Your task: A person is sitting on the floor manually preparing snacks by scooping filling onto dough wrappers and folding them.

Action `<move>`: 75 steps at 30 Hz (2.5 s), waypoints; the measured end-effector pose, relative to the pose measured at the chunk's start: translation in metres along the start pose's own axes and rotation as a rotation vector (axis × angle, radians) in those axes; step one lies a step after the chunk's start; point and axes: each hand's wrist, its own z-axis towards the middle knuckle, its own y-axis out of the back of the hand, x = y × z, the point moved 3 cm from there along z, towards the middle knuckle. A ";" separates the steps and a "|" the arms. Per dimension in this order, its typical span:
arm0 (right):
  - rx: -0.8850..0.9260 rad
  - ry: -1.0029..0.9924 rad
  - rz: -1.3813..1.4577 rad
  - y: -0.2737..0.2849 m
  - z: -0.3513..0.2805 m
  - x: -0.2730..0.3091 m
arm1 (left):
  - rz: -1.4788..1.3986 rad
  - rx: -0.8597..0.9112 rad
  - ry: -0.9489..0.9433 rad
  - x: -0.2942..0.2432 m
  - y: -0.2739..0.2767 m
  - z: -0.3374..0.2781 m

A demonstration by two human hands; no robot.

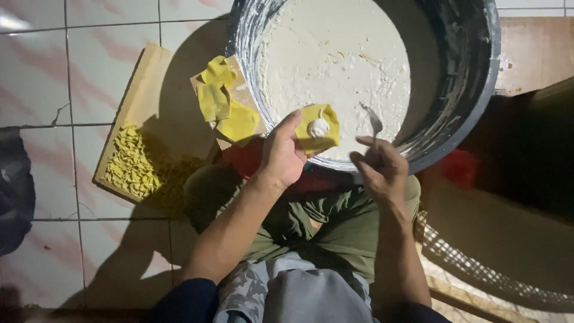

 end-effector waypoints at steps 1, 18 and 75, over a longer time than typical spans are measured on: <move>-0.003 0.002 -0.002 -0.007 0.007 0.006 | 0.001 0.004 0.002 0.000 -0.002 -0.002; 0.022 0.160 0.186 -0.017 0.019 0.010 | 0.642 0.356 -0.467 -0.011 0.019 -0.034; -0.192 -0.057 -0.153 -0.080 -0.007 -0.005 | 1.625 -0.425 -1.038 -0.256 0.368 0.026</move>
